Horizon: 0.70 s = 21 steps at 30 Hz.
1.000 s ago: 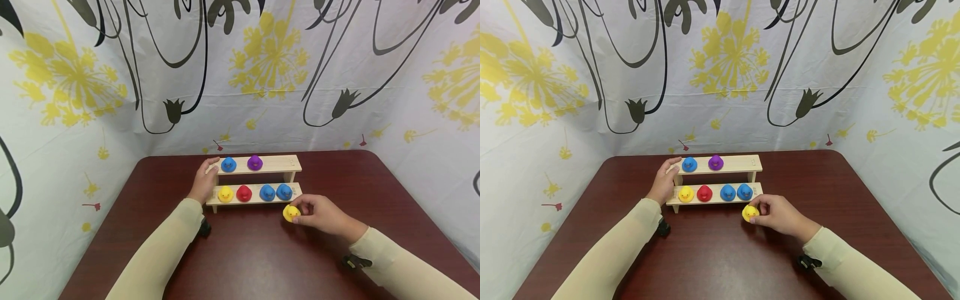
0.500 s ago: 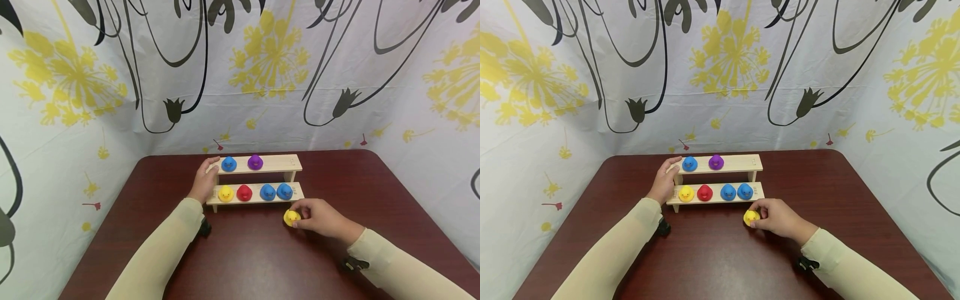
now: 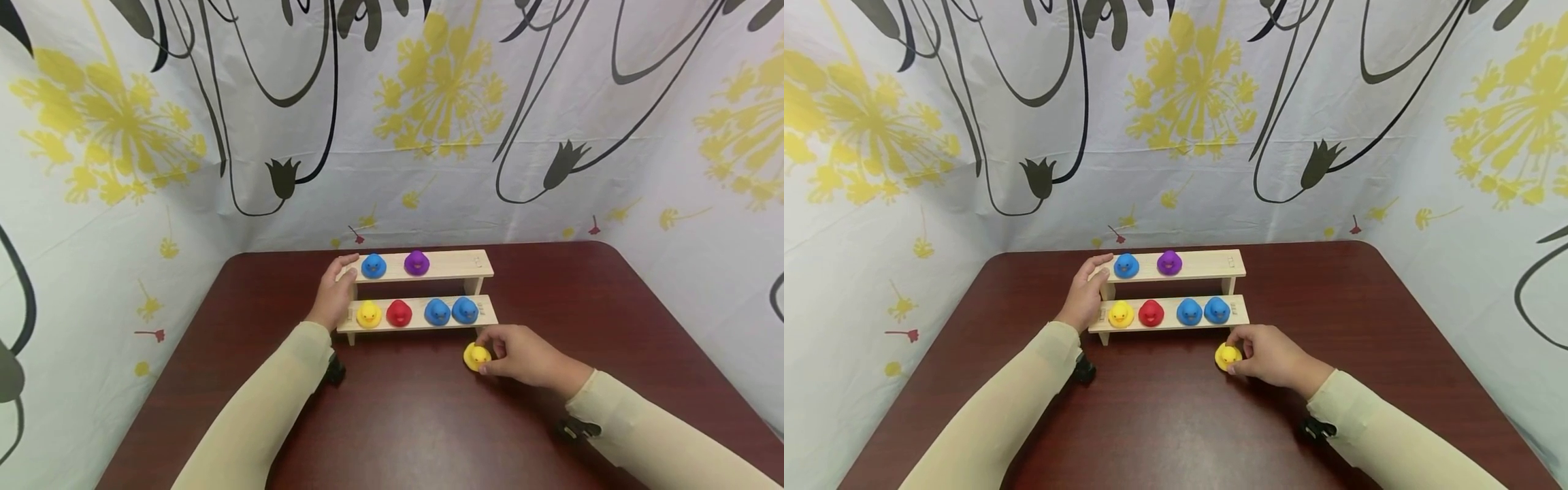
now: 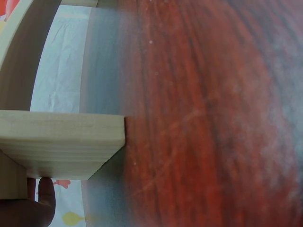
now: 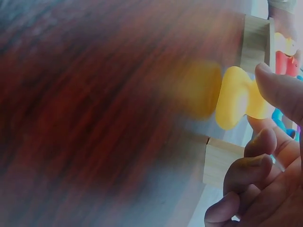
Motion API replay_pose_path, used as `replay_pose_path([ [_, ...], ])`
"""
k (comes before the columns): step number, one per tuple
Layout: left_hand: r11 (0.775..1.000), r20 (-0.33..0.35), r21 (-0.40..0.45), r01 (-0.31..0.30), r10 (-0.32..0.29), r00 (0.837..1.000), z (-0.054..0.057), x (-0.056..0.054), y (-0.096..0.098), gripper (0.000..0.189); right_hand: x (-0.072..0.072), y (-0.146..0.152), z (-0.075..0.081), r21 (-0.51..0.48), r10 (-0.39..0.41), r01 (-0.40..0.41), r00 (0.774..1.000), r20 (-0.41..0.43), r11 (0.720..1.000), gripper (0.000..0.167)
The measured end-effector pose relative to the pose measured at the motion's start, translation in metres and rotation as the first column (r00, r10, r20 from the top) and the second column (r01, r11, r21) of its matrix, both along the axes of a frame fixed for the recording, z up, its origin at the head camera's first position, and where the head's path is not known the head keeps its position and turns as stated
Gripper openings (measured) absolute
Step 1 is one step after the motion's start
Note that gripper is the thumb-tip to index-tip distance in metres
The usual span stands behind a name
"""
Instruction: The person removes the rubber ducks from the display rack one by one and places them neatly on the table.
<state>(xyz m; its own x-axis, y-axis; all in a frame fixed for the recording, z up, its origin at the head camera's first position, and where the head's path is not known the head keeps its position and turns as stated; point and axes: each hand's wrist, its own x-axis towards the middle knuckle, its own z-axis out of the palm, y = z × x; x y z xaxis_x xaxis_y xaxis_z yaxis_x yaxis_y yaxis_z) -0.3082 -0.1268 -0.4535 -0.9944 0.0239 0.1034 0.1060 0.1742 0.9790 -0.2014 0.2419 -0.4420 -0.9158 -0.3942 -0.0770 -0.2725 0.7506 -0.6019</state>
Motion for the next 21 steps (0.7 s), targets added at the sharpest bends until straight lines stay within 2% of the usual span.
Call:
replay_pose_path([
  [14, 1.000, 0.007, 0.007, -0.001, 0.000, 1.000, -0.001, -0.001, -0.001, 0.039, -0.001, 0.000, 0.002, 0.014, -0.010, 0.009, 0.999, 0.040, 1.000, 0.039],
  [21, 1.000, 0.010, 0.010, -0.002, 0.002, 1.000, 0.001, 0.000, 0.000, 0.039, 0.001, -0.001, 0.014, -0.016, 0.015, -0.015, 0.999, -0.028, 1.000, 0.042],
])
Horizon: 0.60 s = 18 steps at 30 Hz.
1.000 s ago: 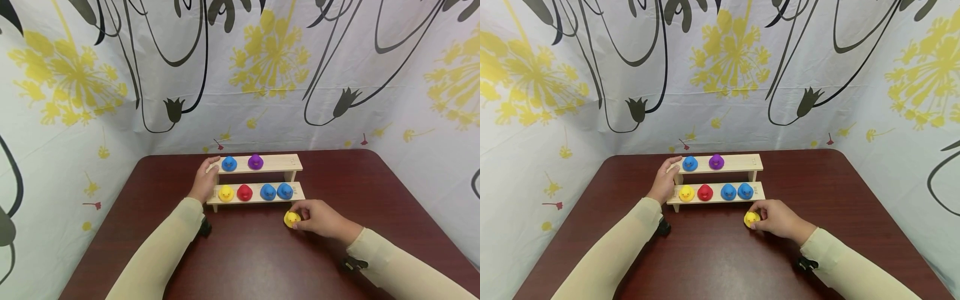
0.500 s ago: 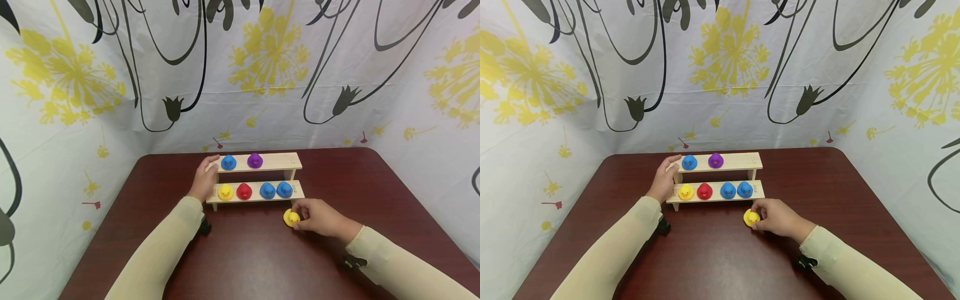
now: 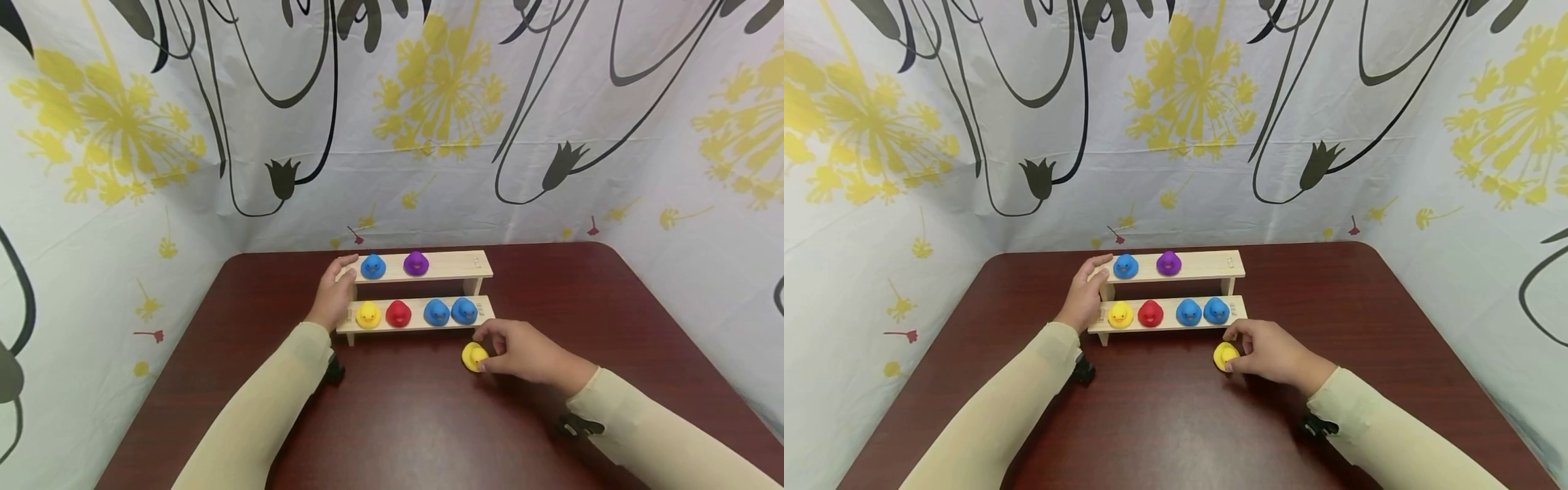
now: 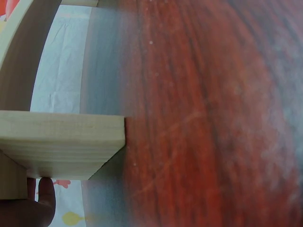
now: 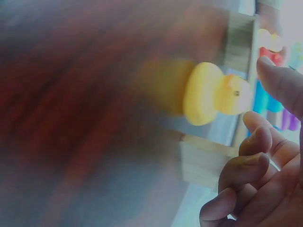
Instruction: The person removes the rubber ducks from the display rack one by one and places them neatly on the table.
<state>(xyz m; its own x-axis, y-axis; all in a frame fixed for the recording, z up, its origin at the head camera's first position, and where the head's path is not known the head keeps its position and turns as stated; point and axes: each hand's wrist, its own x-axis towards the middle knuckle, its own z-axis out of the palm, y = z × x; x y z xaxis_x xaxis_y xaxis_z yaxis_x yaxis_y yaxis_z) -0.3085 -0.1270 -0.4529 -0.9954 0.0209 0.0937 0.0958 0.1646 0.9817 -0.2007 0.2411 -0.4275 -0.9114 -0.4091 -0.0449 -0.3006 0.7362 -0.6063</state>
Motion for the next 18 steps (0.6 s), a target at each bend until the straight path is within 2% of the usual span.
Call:
replay_pose_path([
  [7, 1.000, -0.003, -0.010, -0.006, 0.006, 1.000, 0.001, 0.001, 0.001, 0.038, -0.001, -0.004, 0.025, -0.089, 0.027, -0.032, 0.998, -0.048, 0.996, 0.039],
  [11, 1.000, -0.001, -0.013, -0.007, 0.007, 1.000, 0.001, 0.002, 0.001, 0.039, -0.004, -0.008, 0.037, -0.111, 0.012, -0.018, 0.998, -0.057, 0.994, 0.039],
  [18, 1.000, -0.011, -0.010, 0.000, 0.000, 1.000, 0.000, 0.001, 0.001, 0.038, -0.014, -0.019, 0.049, -0.120, 0.002, -0.014, 0.996, -0.095, 0.993, 0.039],
])
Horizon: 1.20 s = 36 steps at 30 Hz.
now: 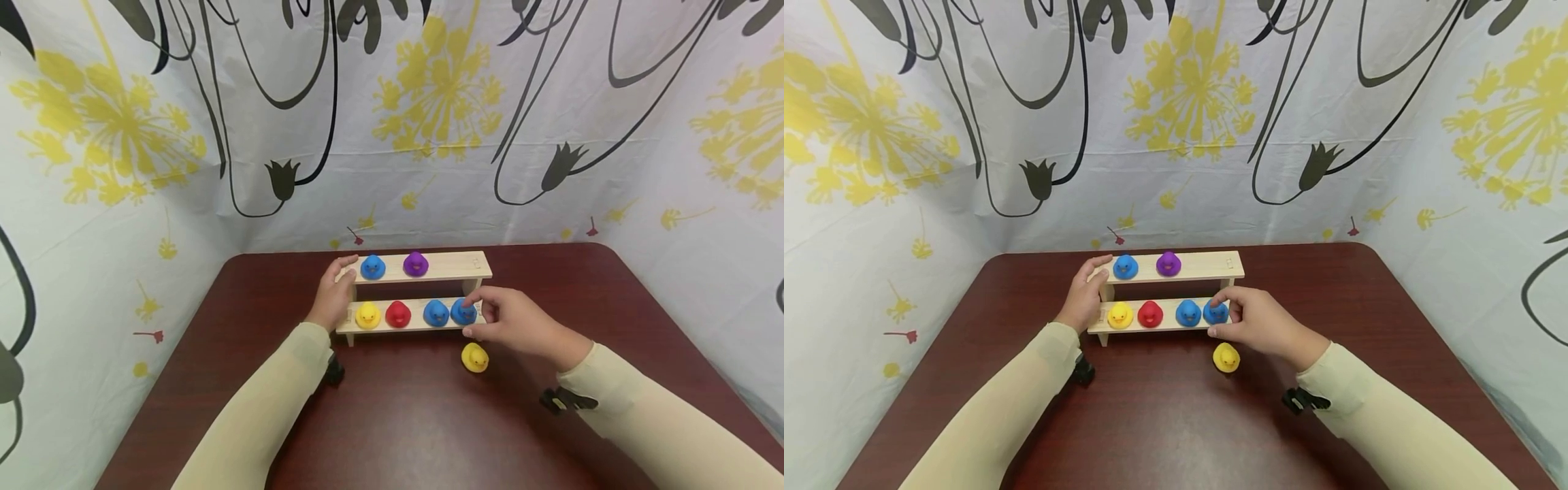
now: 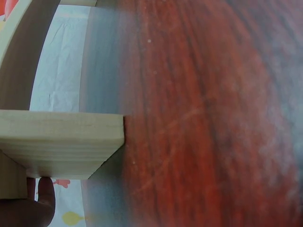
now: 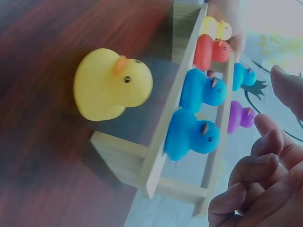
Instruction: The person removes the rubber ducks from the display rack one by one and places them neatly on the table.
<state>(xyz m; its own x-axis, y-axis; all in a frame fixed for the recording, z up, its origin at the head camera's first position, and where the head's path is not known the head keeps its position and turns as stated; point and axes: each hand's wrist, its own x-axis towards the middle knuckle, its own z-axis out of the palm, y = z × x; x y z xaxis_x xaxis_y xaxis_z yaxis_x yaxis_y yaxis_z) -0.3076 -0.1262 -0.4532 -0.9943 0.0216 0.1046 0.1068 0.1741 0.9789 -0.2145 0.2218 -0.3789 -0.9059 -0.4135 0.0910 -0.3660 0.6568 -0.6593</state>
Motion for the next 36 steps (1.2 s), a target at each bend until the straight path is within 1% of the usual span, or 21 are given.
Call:
replay_pose_path([
  [6, 1.000, 0.002, 0.007, 0.002, -0.002, 1.000, 0.000, -0.001, -0.001, 0.037, -0.012, -0.012, 0.013, 0.011, -0.013, 0.013, 1.000, -0.001, 1.000, 0.039],
  [13, 1.000, -0.002, 0.015, 0.004, -0.004, 1.000, 0.000, -0.001, -0.001, 0.038, -0.027, -0.027, 0.023, 0.019, -0.033, 0.034, 0.997, -0.065, 0.999, 0.039],
  [19, 1.000, 0.007, -0.002, 0.004, -0.003, 1.000, 0.000, -0.001, -0.001, 0.038, -0.036, -0.039, 0.029, 0.009, -0.055, 0.055, 0.997, -0.051, 0.998, 0.044],
  [22, 1.000, 0.005, -0.007, 0.002, -0.002, 1.000, 0.000, -0.001, -0.001, 0.039, -0.043, -0.044, 0.031, 0.000, -0.059, 0.059, 0.997, -0.059, 0.998, 0.045],
  [25, 1.000, 0.004, -0.011, -0.001, 0.001, 1.000, 0.000, -0.001, -0.001, 0.039, -0.050, -0.050, 0.030, 0.003, -0.079, 0.079, 0.995, -0.064, 0.997, 0.046],
  [30, 1.000, 0.007, -0.014, -0.007, 0.007, 1.000, 0.000, -0.001, 0.000, 0.038, -0.063, -0.056, 0.029, 0.007, -0.109, 0.110, 0.993, -0.040, 0.994, 0.049],
  [36, 1.000, -0.001, -0.013, 0.004, -0.004, 1.000, 0.000, -0.001, 0.000, 0.040, -0.074, -0.060, 0.027, -0.007, -0.117, 0.117, 0.993, -0.027, 0.993, 0.050],
])
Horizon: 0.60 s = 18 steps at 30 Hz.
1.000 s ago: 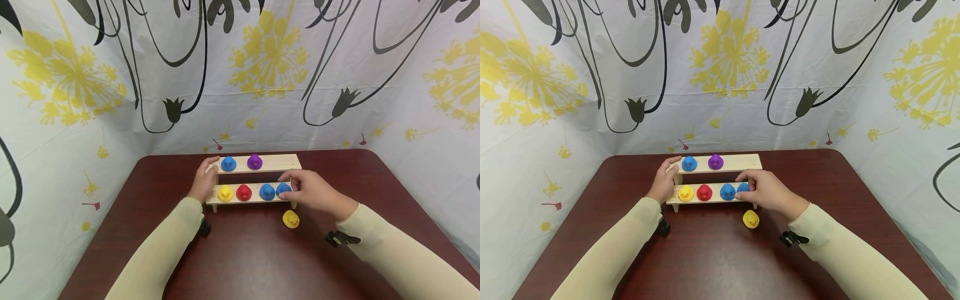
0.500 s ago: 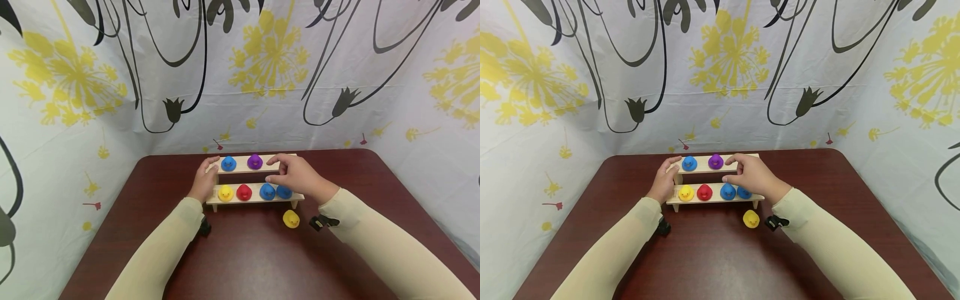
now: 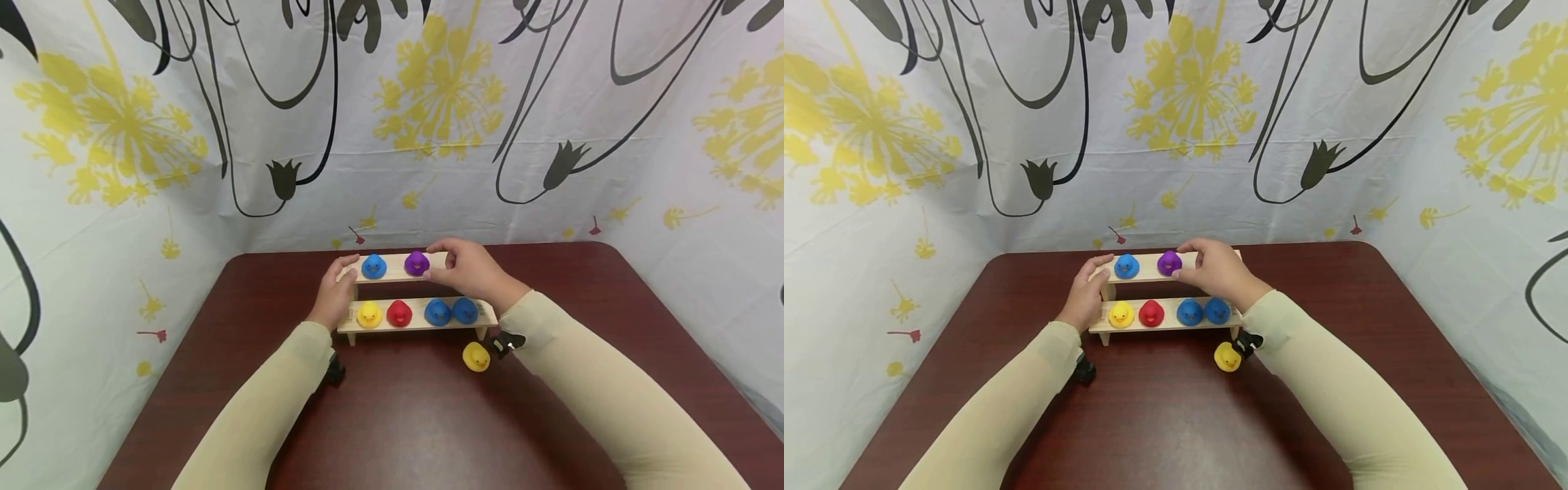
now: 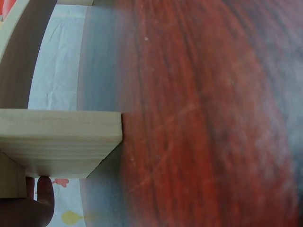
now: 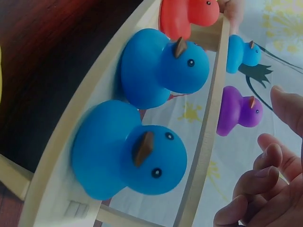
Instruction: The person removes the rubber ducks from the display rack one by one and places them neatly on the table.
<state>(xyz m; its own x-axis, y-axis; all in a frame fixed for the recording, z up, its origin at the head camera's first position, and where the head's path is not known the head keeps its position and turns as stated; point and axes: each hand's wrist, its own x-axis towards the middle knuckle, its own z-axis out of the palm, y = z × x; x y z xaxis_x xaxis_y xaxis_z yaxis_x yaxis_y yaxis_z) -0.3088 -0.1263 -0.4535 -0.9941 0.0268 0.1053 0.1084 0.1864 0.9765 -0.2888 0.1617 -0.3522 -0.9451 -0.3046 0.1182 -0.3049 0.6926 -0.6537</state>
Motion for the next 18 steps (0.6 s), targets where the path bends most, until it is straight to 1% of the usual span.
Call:
replay_pose_path([
  [7, 1.000, 0.003, -0.006, -0.010, 0.010, 1.000, 0.002, 0.001, 0.000, 0.034, -0.006, -0.008, -0.001, 0.039, -0.014, 0.014, 1.000, -0.005, 0.999, 0.052],
  [13, 1.000, 0.003, -0.001, -0.011, 0.011, 1.000, 0.002, 0.002, 0.000, 0.035, -0.012, -0.013, 0.000, 0.084, -0.038, 0.038, 0.999, -0.002, 0.996, 0.053],
  [18, 1.000, -0.006, 0.001, -0.006, 0.006, 1.000, 0.001, 0.002, 0.000, 0.036, -0.014, -0.016, 0.002, 0.102, -0.046, 0.044, 0.999, 0.012, 0.994, 0.053],
])
